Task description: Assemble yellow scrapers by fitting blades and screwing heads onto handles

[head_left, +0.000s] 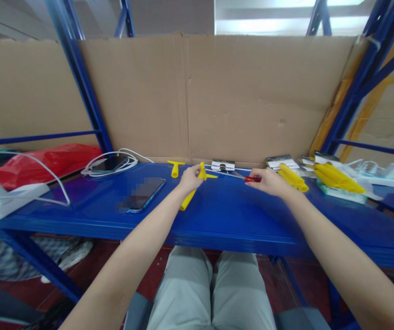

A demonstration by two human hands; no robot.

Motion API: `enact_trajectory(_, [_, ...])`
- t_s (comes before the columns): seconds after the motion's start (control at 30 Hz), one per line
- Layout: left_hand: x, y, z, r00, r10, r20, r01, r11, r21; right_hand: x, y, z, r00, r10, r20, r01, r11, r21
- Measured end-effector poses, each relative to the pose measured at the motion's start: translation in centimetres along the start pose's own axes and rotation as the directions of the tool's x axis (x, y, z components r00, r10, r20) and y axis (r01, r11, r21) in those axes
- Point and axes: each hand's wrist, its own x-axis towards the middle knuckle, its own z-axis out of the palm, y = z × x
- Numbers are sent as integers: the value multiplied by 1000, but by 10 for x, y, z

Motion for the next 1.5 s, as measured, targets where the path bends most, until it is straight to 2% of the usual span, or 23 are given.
enact_trajectory(0.33, [-2,3,-2,1000,-26,-3,26,1000,13,1,-4,0,996,54,67,-54,999,-9])
enact_trajectory(0.5, [0,0,0,1000,3,3,-3,1000,11,3,1,5,997,79,18,-78,996,-32])
enact_trajectory(0.63, [2,-3,2,1000,9,4,-9,1000,-6,1,1,4,999,40,-12,-41,996,-74])
enact_trajectory(1.3, [0,1,0,1000,-8,4,8,1000,-4,2,-3,3,985,76,154,-63,994,-85])
enact_trajectory(1.5, [-1,2,-1,1000,16,3,-16,1000,4,2,-4,3,983,87,163,-78,995,-61])
